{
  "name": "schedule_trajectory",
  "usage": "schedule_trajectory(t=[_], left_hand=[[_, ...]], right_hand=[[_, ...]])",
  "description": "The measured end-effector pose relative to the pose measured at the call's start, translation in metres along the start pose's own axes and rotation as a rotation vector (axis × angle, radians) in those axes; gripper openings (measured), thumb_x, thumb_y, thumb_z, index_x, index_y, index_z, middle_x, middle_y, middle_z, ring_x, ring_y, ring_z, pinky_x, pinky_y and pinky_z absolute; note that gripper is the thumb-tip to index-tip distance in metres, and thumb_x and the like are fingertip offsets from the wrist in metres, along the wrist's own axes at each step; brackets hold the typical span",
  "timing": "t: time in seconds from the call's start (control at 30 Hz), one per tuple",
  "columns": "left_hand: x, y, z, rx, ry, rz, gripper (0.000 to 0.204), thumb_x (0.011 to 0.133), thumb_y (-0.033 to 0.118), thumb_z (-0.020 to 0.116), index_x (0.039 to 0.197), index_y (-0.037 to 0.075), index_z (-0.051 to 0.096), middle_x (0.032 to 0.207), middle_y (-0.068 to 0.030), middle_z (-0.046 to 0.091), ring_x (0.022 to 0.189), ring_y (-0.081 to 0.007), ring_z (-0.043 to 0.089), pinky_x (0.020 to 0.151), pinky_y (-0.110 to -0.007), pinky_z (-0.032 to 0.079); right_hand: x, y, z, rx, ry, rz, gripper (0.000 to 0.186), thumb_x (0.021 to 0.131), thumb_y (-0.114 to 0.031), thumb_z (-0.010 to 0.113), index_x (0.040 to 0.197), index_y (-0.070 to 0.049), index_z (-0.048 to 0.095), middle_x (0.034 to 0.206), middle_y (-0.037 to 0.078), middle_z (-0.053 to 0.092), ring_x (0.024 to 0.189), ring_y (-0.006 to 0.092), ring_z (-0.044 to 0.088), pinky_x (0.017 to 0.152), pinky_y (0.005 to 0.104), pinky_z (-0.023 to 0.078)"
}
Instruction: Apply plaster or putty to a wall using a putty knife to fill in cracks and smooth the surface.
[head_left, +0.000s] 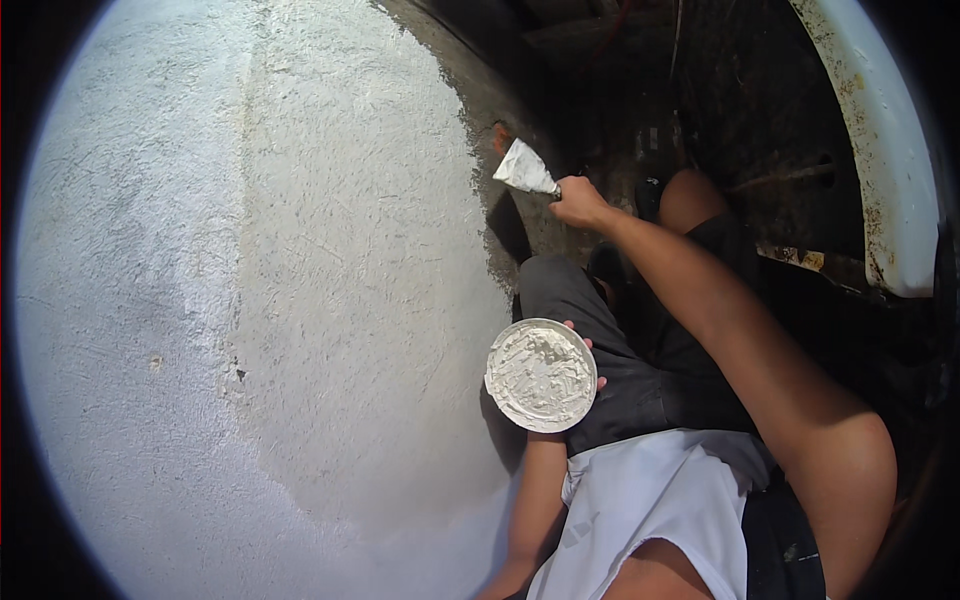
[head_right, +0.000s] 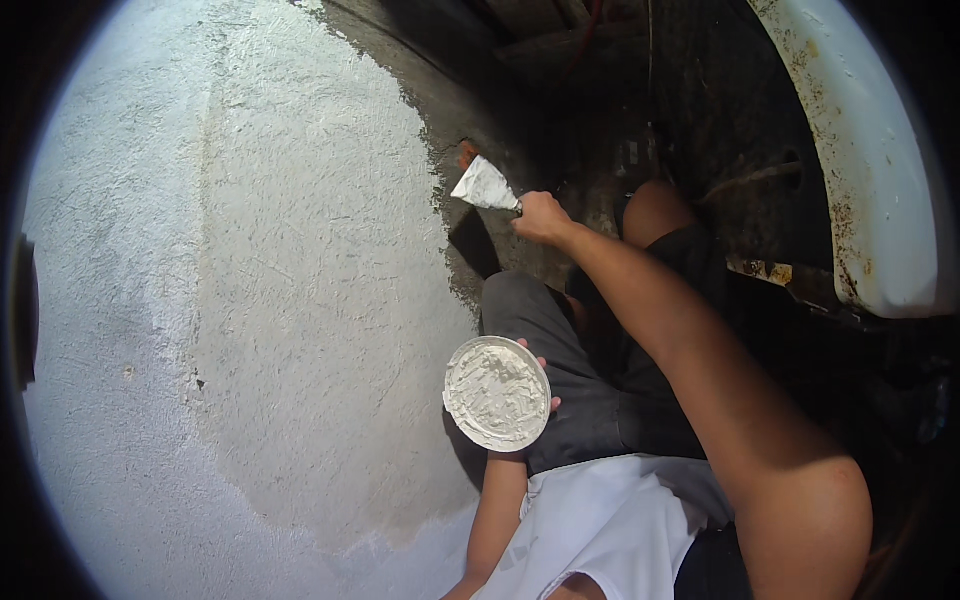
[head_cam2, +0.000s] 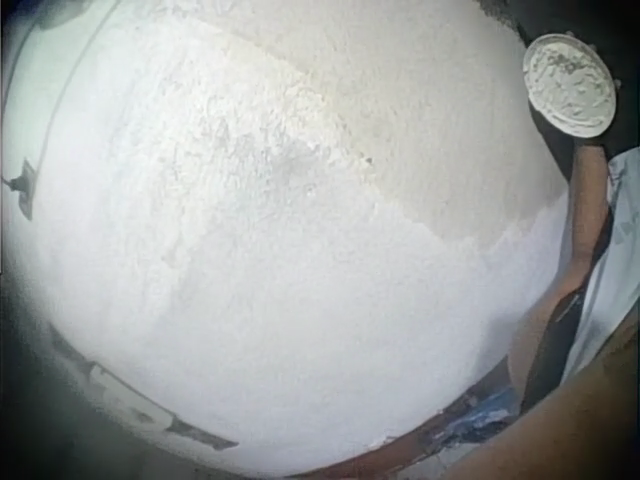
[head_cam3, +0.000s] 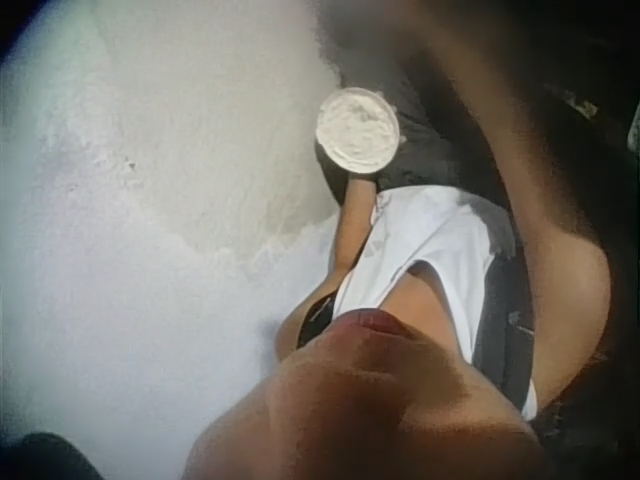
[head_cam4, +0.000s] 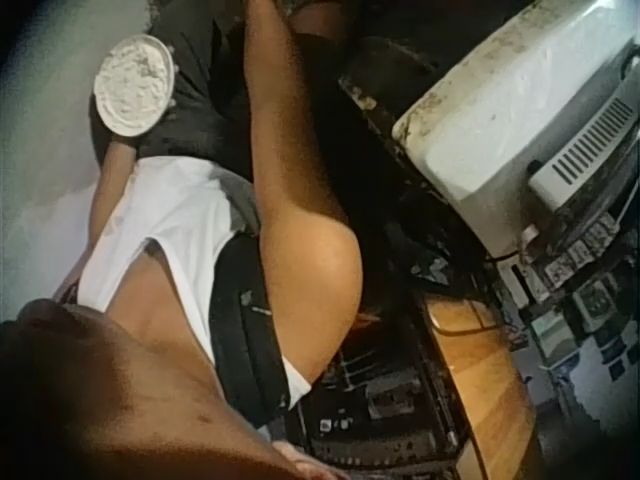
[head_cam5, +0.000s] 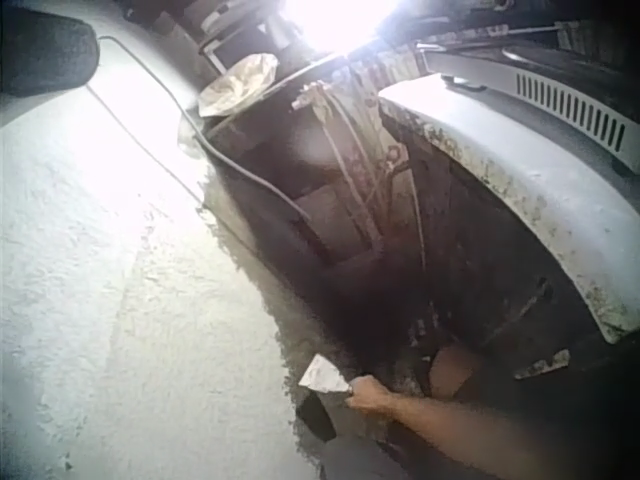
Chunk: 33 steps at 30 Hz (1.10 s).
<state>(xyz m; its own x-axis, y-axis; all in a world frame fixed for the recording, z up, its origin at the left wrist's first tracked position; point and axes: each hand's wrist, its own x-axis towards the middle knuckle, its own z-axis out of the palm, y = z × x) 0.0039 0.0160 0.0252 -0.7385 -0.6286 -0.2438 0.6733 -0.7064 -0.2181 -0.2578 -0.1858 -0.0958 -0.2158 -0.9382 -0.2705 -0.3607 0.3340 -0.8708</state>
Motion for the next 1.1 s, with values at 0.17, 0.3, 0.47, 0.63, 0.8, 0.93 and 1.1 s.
schedule_trajectory(t=[0.17, 0.3, 0.47, 0.63, 0.8, 0.93, 1.1], left_hand=[[0.003, 0.001, 0.003, -0.036, -0.001, -0.020, 0.098, 0.098, 0.072, 0.057, 0.170, 0.015, 0.024, 0.173, -0.0136, 0.032, 0.159, -0.0421, 0.030, 0.114, -0.086, 0.025], [0.002, 0.004, 0.001, -0.040, -0.024, -0.021, 0.101, 0.097, 0.073, 0.057, 0.170, 0.012, 0.022, 0.172, -0.0176, 0.034, 0.159, -0.0432, 0.031, 0.114, -0.087, 0.025], [-0.002, 0.011, 0.000, -0.071, -0.002, -0.024, 0.102, 0.098, 0.072, 0.057, 0.170, 0.011, 0.020, 0.170, -0.0208, 0.036, 0.158, -0.0442, 0.031, 0.112, -0.088, 0.025], [-0.002, 0.009, 0.000, -0.083, -0.021, 0.048, 0.102, 0.098, 0.072, 0.057, 0.170, 0.010, 0.019, 0.171, -0.0220, 0.033, 0.159, -0.0445, 0.029, 0.112, -0.089, 0.024], [-0.003, 0.018, -0.006, -0.072, 0.024, -0.002, 0.101, 0.098, 0.072, 0.056, 0.171, 0.012, 0.019, 0.171, -0.0220, 0.031, 0.159, -0.0447, 0.029, 0.109, -0.091, 0.025], [-0.004, 0.018, -0.011, -0.045, 0.035, -0.009, 0.100, 0.099, 0.074, 0.053, 0.172, 0.016, 0.017, 0.172, -0.0212, 0.029, 0.158, -0.0443, 0.030, 0.106, -0.092, 0.028], [-0.002, 0.008, -0.007, -0.040, 0.029, 0.020, 0.099, 0.099, 0.075, 0.051, 0.172, 0.016, 0.017, 0.173, -0.0164, 0.030, 0.158, -0.0431, 0.031, 0.105, -0.090, 0.032]], right_hand=[[0.009, 0.004, 0.021, -0.084, -0.079, -0.080, 0.032, 0.083, -0.020, 0.071, 0.104, 0.003, 0.075, 0.105, 0.033, 0.073, 0.109, 0.0480, 0.070, 0.095, 0.0524, 0.057], [0.017, -0.007, 0.041, -0.023, -0.098, -0.156, 0.029, 0.083, -0.018, 0.071, 0.103, 0.004, 0.074, 0.105, 0.033, 0.073, 0.108, 0.0484, 0.070, 0.095, 0.0530, 0.057], [0.024, -0.012, 0.073, 0.046, -0.036, -0.046, 0.026, 0.082, -0.013, 0.068, 0.100, 0.005, 0.072, 0.103, 0.034, 0.071, 0.105, 0.0505, 0.069, 0.093, 0.0546, 0.056], [0.034, 0.001, 0.081, -0.058, -0.087, 0.112, 0.022, 0.086, -0.010, 0.068, 0.101, 0.005, 0.072, 0.104, 0.036, 0.070, 0.106, 0.0520, 0.068, 0.092, 0.0566, 0.056], [0.023, 0.025, 0.054, -0.066, 0.061, 0.181, 0.026, 0.090, -0.013, 0.067, 0.111, 0.003, 0.063, 0.108, 0.035, 0.071, 0.108, 0.0532, 0.067, 0.094, 0.0579, 0.054], [0.014, 0.030, 0.041, 0.018, 0.294, 0.039, 0.027, 0.094, -0.014, 0.066, 0.114, 0.000, 0.054, 0.108, 0.031, 0.068, 0.108, 0.0520, 0.065, 0.094, 0.0582, 0.051], [0.008, 0.020, 0.021, -0.123, 0.191, -0.255, 0.028, 0.095, -0.014, 0.065, 0.118, -0.003, 0.052, 0.113, 0.026, 0.064, 0.109, 0.0493, 0.060, 0.095, 0.0563, 0.050]])
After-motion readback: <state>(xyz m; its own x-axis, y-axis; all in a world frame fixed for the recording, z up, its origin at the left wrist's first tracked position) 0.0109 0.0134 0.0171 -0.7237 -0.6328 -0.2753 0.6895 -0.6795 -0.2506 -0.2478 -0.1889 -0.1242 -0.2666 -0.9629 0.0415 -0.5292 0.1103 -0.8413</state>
